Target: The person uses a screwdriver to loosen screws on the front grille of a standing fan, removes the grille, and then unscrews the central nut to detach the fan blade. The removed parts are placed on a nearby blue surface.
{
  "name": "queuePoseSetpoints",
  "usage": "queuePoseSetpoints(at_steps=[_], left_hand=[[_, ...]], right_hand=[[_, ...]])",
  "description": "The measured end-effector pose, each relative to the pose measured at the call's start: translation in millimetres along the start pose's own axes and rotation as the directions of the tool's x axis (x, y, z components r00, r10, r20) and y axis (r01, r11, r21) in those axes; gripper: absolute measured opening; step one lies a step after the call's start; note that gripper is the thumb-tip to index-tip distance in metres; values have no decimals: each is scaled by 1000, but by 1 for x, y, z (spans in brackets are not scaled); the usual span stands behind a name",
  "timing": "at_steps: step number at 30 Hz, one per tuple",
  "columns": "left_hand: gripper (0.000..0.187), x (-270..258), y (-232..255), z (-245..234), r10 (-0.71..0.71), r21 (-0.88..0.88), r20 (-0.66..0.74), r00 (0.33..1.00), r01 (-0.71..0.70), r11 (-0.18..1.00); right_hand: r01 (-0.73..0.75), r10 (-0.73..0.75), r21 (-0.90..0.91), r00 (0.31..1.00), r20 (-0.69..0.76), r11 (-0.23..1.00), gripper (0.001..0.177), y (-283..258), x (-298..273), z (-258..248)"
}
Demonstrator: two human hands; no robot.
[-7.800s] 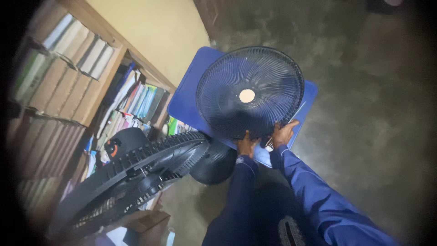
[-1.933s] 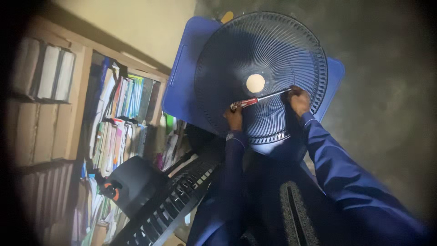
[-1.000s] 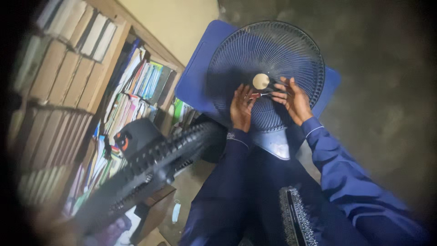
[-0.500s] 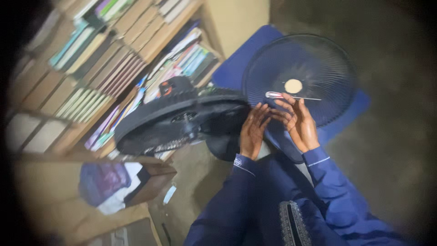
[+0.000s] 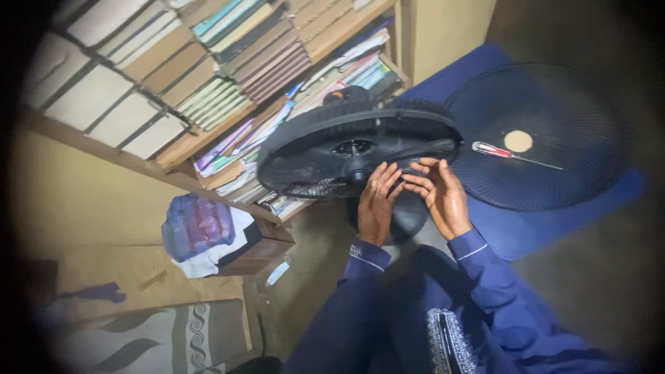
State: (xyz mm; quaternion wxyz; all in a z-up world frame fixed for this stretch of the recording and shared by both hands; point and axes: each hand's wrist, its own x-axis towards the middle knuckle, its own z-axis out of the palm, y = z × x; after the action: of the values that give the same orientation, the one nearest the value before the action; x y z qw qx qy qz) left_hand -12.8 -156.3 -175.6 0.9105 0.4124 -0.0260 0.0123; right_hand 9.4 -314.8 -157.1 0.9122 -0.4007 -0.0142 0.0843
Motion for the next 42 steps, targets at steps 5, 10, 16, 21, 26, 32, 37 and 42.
queuePoseSetpoints(at_steps=[5, 10, 16, 21, 26, 32, 37, 42], left_hand=[[58, -3, 2, -66, 26, -20, -80, 996, -28, 999], [49, 16, -14, -139, -93, 29, -308, 947, 106, 994], [54, 56, -23, -172, -129, 240, -500, 857, 279, 930], [50, 75, -5, -168, -243, 178, -279, 929, 299, 937], [43, 72, 4, -144, -195, 128, -311, 930, 244, 961], [44, 74, 0, -133, -214, 195, -340, 916, 292, 937], [43, 78, -6, -143, -163, 154, -260, 952, 208, 966], [40, 78, -15, -158, -65, 44, -162, 985, 73, 996]], right_hand=[[-30, 29, -39, 999, -38, 999, 46, 61, 10, 10], [-85, 67, -151, 990, -121, 985, 34, 132, 31, 5], [-169, 90, -402, 974, -207, 900, 37, 179, 56, 4], [-270, 186, -415, 955, -232, 869, 52, 181, 79, 12], [-327, 274, -429, 944, -182, 842, 55, 177, 78, 18], [-186, 166, -387, 982, -86, 903, 50, 188, 86, 7], [-120, 48, -412, 983, -179, 903, 43, 198, 94, 9], [-115, -2, -524, 976, -218, 844, 36, 194, 87, 17]])
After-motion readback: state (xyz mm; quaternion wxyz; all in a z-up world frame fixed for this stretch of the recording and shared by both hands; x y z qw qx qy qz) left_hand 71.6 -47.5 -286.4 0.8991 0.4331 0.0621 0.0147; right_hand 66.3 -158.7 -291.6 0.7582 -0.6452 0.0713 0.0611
